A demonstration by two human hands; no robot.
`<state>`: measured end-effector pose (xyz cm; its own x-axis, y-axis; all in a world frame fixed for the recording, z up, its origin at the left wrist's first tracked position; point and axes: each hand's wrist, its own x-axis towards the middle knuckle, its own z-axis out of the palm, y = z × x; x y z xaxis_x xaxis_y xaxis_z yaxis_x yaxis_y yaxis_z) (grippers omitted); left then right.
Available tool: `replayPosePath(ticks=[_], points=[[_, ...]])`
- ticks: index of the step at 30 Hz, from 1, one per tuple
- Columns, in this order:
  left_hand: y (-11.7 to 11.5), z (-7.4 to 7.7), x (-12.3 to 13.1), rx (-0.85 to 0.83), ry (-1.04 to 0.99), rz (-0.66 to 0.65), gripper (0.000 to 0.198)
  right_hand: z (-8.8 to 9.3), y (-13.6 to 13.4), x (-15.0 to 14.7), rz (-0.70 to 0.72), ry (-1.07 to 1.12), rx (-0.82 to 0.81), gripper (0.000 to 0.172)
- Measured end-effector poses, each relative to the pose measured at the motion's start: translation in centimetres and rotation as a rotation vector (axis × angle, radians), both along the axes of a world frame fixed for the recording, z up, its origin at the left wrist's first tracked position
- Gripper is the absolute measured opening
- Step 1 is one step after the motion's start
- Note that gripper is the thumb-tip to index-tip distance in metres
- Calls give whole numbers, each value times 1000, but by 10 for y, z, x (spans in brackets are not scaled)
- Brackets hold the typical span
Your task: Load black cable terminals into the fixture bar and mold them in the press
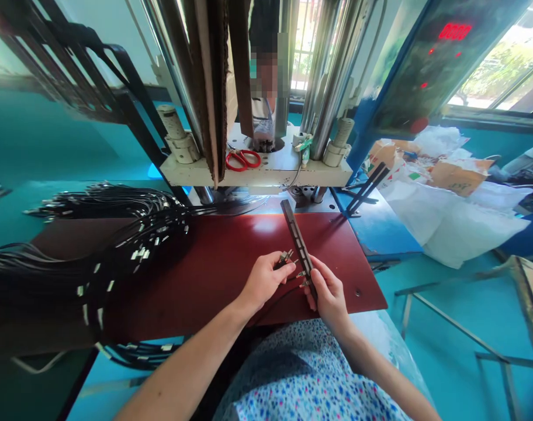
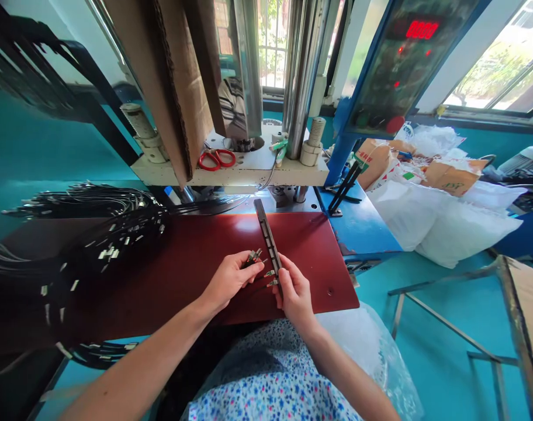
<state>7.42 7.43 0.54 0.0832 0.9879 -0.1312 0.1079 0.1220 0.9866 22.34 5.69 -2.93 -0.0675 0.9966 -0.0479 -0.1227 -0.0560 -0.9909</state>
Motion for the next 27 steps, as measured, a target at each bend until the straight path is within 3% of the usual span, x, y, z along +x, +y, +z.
replayPosePath(ticks=[12, 20, 27], points=[[6, -3, 3, -177, -121, -69, 23, 5, 2, 2, 41, 8, -37, 47], [4, -5, 3, -61, -35, -22, 20, 4, 3, -3, 79, -176, 44, 48], [8, 2, -11, -146, -298, 31, 25, -1, 2, 1, 23, -28, -10, 43]])
